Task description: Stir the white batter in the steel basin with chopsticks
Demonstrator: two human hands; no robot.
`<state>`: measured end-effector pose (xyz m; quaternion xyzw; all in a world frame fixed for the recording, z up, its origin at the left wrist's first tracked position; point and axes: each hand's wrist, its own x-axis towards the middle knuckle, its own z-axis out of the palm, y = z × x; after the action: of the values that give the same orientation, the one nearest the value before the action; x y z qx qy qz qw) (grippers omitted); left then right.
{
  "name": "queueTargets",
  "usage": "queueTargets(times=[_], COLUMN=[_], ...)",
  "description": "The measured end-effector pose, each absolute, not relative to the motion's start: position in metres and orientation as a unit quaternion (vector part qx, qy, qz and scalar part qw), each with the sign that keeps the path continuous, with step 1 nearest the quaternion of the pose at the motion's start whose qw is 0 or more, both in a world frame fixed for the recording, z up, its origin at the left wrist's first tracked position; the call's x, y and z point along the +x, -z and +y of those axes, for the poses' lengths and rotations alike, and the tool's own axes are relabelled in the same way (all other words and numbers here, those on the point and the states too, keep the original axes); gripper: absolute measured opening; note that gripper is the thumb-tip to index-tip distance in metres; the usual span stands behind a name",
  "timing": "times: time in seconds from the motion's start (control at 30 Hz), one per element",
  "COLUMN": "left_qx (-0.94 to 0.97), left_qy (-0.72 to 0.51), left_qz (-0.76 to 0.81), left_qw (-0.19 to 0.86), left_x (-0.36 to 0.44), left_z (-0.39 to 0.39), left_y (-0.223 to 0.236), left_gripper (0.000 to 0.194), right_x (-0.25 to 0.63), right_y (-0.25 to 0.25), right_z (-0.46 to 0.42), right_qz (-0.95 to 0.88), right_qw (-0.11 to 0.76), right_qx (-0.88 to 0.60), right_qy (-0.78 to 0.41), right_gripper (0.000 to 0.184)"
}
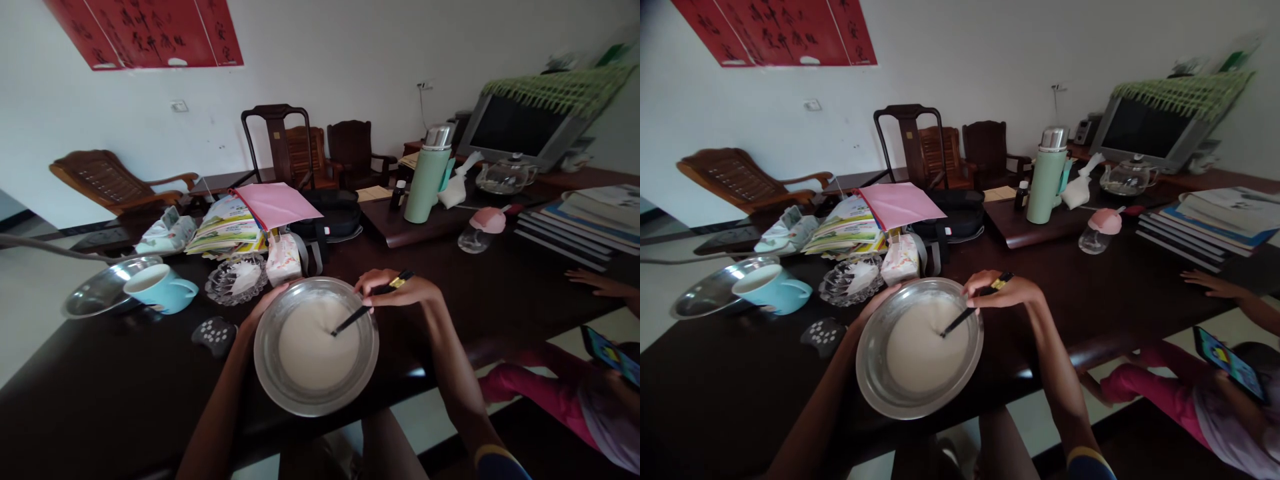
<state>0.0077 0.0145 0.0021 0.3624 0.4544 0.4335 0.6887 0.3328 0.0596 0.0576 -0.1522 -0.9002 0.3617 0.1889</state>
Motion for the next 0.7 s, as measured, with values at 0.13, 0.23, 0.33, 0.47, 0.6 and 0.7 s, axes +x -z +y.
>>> queueTargets(times=[0.13, 0.23, 0.33, 0.47, 0.6, 0.7], left_qx=[0.358, 0.355, 0.352, 0.350, 0.336, 0.340], left_qy=[-0.440, -0.432, -0.432, -0.432, -0.433, -0.435], left_qz=[0.462, 0.468, 0.458, 0.474, 0.496, 0.479], left_qw=[0.682, 0.684, 0.692, 0.683, 0.673, 0.682], left_x=[0.007, 0.004, 0.002, 0.002, 0.004, 0.005], left_z=[0.016, 0.019, 0.021, 0.020, 0.018, 0.019], left_y=[0.000, 0.006, 0.011, 0.008, 0.003, 0.004], left_gripper=[0.045, 0.041, 0.040, 0.042, 0.045, 0.049], right_x=[0.309, 0.287, 0.283, 0.309, 0.329, 0.320], right_y=[-0.048, -0.037, -0.034, -0.045, -0.055, -0.053], right_z=[0.053, 0.050, 0.052, 0.059, 0.059, 0.054], right_qz=[-0.897, -0.895, -0.892, -0.892, -0.894, -0.892], right_qw=[0.158, 0.162, 0.208, 0.237, 0.204, 0.158], right_qx=[-0.066, -0.065, -0.125, -0.207, -0.177, -0.089], right_qy=[-0.407, -0.411, -0.381, -0.325, -0.358, -0.414], right_gripper=[0.029, 0.029, 0.028, 0.025, 0.033, 0.030])
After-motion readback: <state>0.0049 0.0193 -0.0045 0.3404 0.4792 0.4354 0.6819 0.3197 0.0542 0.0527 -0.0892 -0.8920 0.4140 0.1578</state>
